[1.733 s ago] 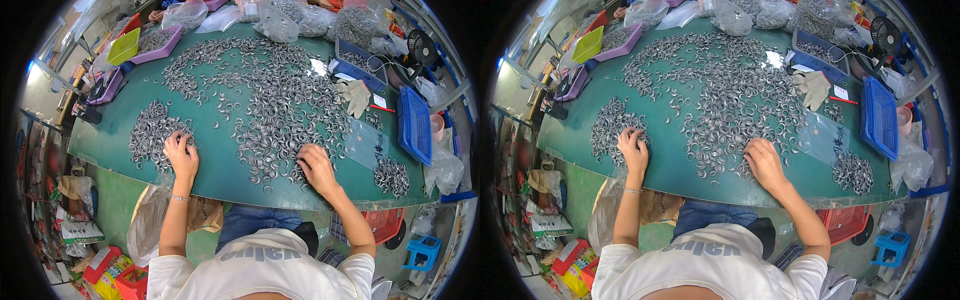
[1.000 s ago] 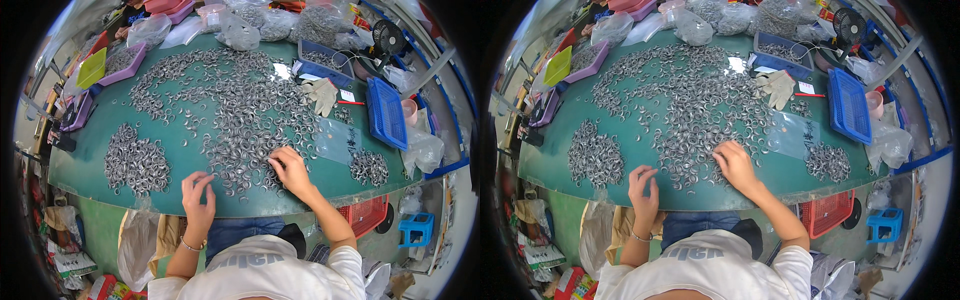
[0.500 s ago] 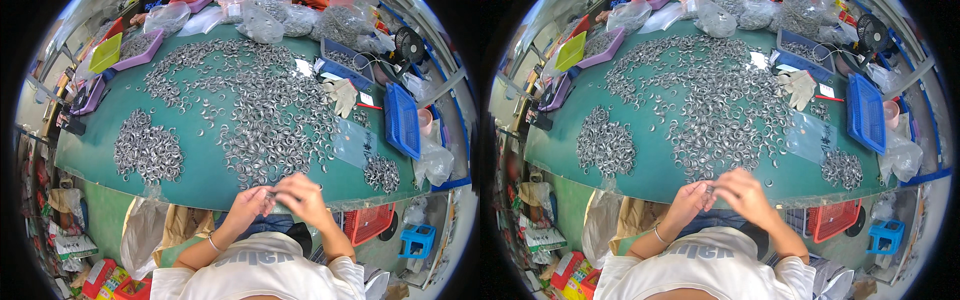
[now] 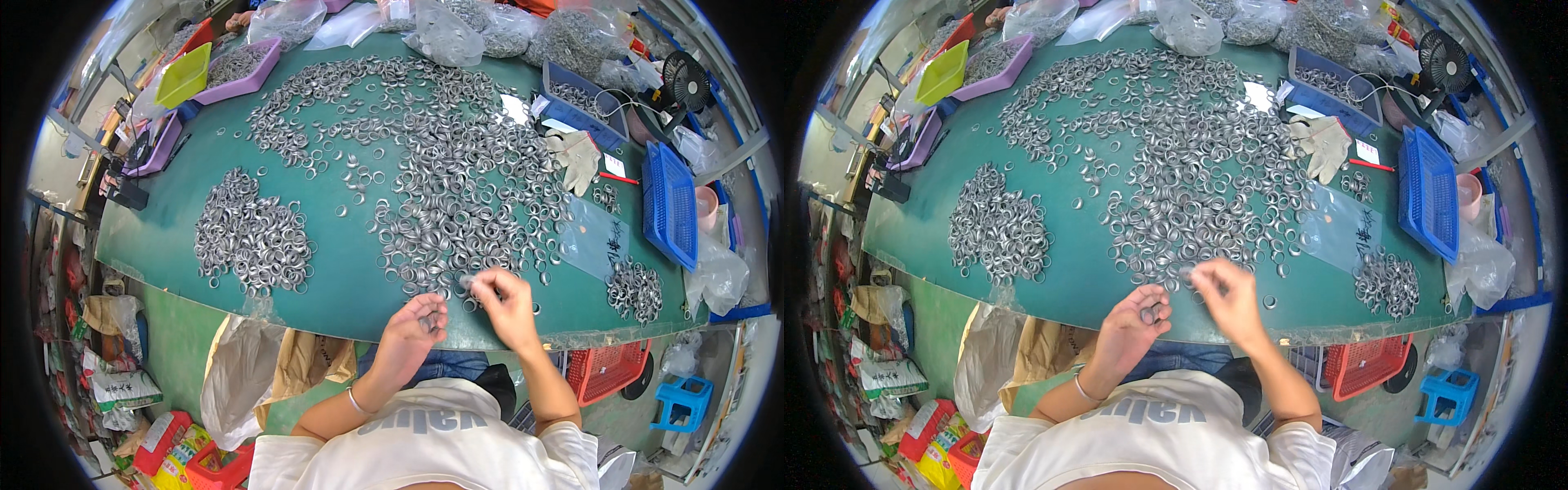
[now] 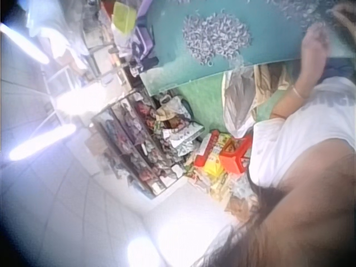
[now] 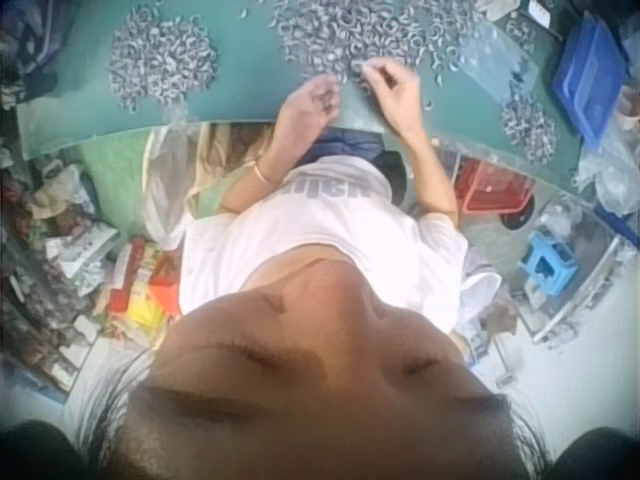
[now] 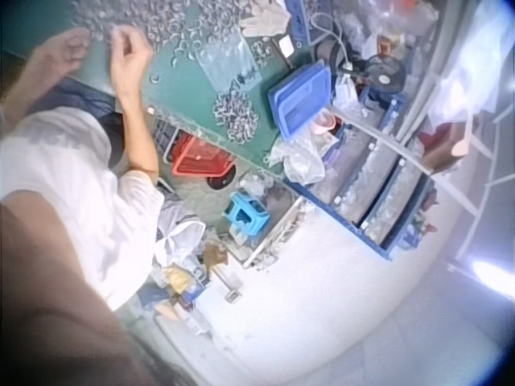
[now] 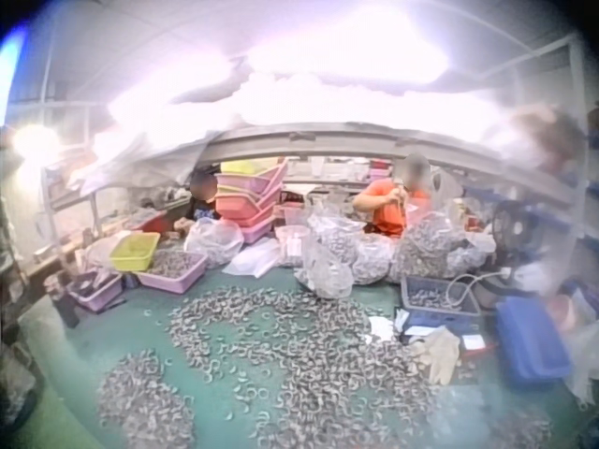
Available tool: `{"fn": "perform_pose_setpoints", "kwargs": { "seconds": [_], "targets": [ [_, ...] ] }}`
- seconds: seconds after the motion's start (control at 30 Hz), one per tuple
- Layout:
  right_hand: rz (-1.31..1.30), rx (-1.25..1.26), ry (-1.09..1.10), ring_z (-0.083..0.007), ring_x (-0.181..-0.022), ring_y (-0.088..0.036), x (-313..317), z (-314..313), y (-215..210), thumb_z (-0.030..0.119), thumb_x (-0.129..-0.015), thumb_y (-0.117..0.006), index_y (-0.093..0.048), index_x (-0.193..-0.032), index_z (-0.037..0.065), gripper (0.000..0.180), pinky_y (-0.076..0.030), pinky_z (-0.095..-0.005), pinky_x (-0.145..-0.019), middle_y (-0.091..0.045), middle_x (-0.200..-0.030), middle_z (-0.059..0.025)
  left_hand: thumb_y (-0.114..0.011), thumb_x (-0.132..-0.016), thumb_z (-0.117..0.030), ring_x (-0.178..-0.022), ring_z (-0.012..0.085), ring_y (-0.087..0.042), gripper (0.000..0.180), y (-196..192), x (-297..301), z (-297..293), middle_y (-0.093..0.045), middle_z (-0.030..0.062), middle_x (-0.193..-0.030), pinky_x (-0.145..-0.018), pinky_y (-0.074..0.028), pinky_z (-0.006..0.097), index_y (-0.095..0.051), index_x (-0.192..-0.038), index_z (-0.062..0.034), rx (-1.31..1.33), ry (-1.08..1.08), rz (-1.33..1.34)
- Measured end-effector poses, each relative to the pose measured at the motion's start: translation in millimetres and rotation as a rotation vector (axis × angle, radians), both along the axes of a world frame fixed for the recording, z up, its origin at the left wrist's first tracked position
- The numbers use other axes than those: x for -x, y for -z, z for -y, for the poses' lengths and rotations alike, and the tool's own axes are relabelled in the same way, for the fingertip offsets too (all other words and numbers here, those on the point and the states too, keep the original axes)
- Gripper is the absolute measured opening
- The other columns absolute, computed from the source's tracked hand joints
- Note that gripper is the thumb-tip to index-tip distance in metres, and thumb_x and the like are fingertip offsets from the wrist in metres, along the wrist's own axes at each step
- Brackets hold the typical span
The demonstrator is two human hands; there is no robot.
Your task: The person sorts through a large pile of small crescent-shaped metal components on a workbench, picking them up individually or in small groups to move them into different areas of the workspace or into a small black container.
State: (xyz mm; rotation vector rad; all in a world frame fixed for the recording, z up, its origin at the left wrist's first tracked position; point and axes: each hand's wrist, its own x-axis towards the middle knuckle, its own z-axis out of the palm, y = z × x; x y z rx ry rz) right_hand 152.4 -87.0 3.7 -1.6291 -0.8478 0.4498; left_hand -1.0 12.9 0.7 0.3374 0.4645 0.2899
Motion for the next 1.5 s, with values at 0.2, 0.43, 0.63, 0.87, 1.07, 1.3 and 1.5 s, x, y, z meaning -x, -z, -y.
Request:
{"fn": "perform_pose_setpoints", "kwargs": {
  "seconds": [0.2,0.43,0.63,0.87,1.07,1.3,1.5],
  "targets": [
    [0.612,0.043,-0.278,-0.0249,-0.078,-0.057,21,9,-22,0.002,-0.072,-0.071,-0.066,-0.081,0.002,0.01,-0.044,-0.0362,-0.071,-0.062,-0.083,-0.0082,-0.052,-0.096,-0.015,-0.075,0.0088,-0.049,0.025,11,-6,1,-0.056,0.0024,-0.09,-0.064,-0.041,0.023,-0.055,-0.116,-0.0001,-0.171,0.203,-0.102],
    [0.619,0.161,0.136,-0.0272,-0.078,-0.055,-29,-17,-2,0.006,-0.075,-0.07,-0.067,-0.084,0.003,0.01,-0.043,-0.038,-0.072,-0.062,-0.087,-0.0094,-0.051,-0.097,-0.015,-0.069,0.0078,-0.049,0.022,13,2,-8,-0.056,0.0022,-0.085,-0.055,-0.039,0.021,-0.06,-0.11,0.0012,-0.126,0.224,-0.021],
    [0.721,0.329,0.114,-0.0278,-0.09,-0.05,-31,-27,10,0.007,-0.072,-0.071,-0.065,-0.085,0.003,0.015,-0.037,-0.0383,-0.078,-0.055,-0.089,-0.0094,-0.051,-0.092,-0.004,-0.071,0.0099,-0.048,0.022,16,6,-6,-0.052,0.0016,-0.082,-0.055,-0.039,0.02,-0.059,-0.111,0.0025,-0.02,0.215,0.024],
    [0.707,0.278,0.164,-0.0278,-0.088,-0.05,-24,-10,17,0.008,-0.071,-0.07,-0.062,-0.083,0.004,0.015,-0.036,-0.0387,-0.076,-0.055,-0.09,-0.0089,-0.054,-0.09,-0.004,-0.076,0.0108,-0.051,0.029,7,-3,-1,-0.053,0.0022,-0.089,-0.058,-0.04,0.021,-0.056,-0.118,0.0029,-0.045,0.192,-0.084],
    [0.736,0.301,0.153,-0.026,-0.086,-0.049,-22,-12,13,0.006,-0.072,-0.069,-0.066,-0.087,0.005,0.015,-0.034,-0.0387,-0.074,-0.055,-0.089,-0.0071,-0.055,-0.092,-0.008,-0.077,0.0103,-0.05,0.03,6,-2,-1,-0.053,0.0018,-0.09,-0.059,-0.04,0.02,-0.055,-0.121,0.0015,-0.086,0.22,-0.071],
    [0.438,0.038,-0.188,-0.0282,-0.077,-0.055,6,11,-20,-0.002,-0.075,-0.067,-0.066,-0.091,0.0,0.016,-0.044,-0.0369,-0.07,-0.061,-0.085,-0.0103,-0.052,-0.097,-0.018,-0.072,0.0083,-0.047,0.031,1,-7,7,-0.053,0.002,-0.085,-0.055,-0.037,0.02,-0.053,-0.121,0.0014,-0.226,0.144,-0.067],
    [0.467,0.132,-0.229,-0.0279,-0.077,-0.056,9,17,-31,0.0,-0.076,-0.066,-0.067,-0.094,0.001,0.018,-0.045,-0.0362,-0.071,-0.062,-0.082,-0.0105,-0.054,-0.096,-0.017,-0.06,0.0064,-0.043,0.027,13,-9,-1,-0.053,0.0018,-0.077,-0.048,-0.033,0.019,-0.055,-0.115,0.0019,-0.497,0.374,-0.08]
  ]
}}
